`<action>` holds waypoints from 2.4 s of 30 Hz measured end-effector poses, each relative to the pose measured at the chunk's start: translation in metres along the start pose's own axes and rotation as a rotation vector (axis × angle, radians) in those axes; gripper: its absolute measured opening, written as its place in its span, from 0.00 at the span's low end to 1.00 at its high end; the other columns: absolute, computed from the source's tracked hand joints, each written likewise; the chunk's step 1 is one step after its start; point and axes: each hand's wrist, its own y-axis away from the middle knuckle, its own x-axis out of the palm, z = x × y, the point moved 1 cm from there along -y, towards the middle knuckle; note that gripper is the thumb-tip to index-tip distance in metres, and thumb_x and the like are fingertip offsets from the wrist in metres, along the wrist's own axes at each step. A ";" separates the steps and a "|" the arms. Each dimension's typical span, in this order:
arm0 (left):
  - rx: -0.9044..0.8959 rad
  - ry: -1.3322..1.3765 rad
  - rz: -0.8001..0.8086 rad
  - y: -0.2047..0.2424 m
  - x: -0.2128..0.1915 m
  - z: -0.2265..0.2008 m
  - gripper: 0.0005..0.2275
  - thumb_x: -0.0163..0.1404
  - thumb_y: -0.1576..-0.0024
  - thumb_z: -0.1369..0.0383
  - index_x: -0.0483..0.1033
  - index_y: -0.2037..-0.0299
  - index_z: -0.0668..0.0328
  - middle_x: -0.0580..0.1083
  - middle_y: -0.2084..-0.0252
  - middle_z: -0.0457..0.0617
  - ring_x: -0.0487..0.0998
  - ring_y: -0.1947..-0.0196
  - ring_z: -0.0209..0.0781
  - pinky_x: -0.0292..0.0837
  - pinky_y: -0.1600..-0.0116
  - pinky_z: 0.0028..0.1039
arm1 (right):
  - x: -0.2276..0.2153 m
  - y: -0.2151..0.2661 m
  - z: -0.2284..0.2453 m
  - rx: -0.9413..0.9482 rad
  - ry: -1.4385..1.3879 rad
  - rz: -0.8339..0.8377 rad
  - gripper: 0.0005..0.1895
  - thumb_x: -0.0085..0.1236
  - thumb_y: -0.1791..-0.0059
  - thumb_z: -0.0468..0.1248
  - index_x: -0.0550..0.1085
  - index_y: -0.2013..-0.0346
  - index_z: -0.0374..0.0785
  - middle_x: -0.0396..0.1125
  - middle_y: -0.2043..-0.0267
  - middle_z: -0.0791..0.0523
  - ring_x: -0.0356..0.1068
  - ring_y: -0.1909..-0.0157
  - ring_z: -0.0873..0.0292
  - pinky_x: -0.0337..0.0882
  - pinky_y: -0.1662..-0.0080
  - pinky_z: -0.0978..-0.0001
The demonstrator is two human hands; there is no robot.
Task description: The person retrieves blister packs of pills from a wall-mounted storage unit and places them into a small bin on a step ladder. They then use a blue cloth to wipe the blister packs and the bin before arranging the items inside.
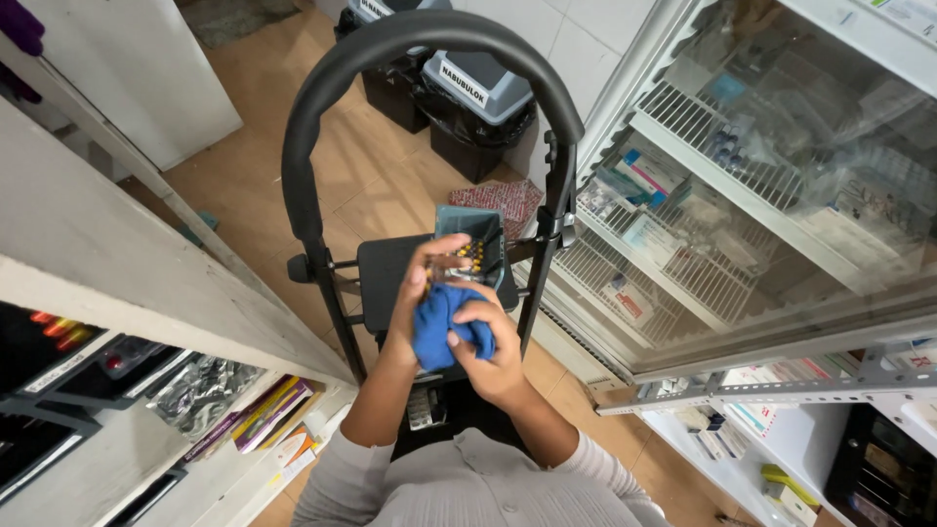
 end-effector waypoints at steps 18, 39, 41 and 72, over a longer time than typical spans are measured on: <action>0.105 -0.065 0.157 0.007 0.021 0.001 0.33 0.31 0.29 0.44 0.52 0.25 0.65 0.55 0.21 0.64 0.57 0.21 0.53 0.45 0.16 0.44 | 0.005 0.008 -0.013 -0.145 0.344 -0.065 0.29 0.63 0.54 0.39 0.66 0.40 0.36 0.56 0.35 0.41 0.59 0.33 0.42 0.59 0.32 0.49; -0.093 0.103 0.190 0.017 0.028 -0.003 0.39 0.33 0.33 0.38 0.49 0.22 0.63 0.46 0.18 0.59 0.46 0.17 0.53 0.37 0.16 0.42 | -0.004 -0.022 -0.019 -0.157 0.464 -0.160 0.24 0.57 0.56 0.24 0.71 0.45 0.40 0.62 0.40 0.45 0.64 0.38 0.43 0.65 0.35 0.52; -0.085 0.095 0.189 0.017 0.024 0.000 0.38 0.33 0.33 0.39 0.49 0.22 0.63 0.48 0.18 0.59 0.47 0.18 0.53 0.39 0.16 0.42 | 0.001 -0.014 -0.017 -0.132 0.460 -0.168 0.25 0.58 0.56 0.24 0.71 0.45 0.40 0.61 0.40 0.45 0.64 0.38 0.43 0.65 0.36 0.53; 0.025 -0.934 -0.074 -0.059 -0.033 0.068 0.18 0.54 0.38 0.65 0.69 0.39 0.61 0.64 0.39 0.58 0.70 0.42 0.51 0.69 0.38 0.37 | -0.080 0.027 -0.059 0.204 0.464 -0.186 0.19 0.60 0.56 0.27 0.73 0.50 0.36 0.67 0.43 0.48 0.68 0.42 0.48 0.67 0.40 0.60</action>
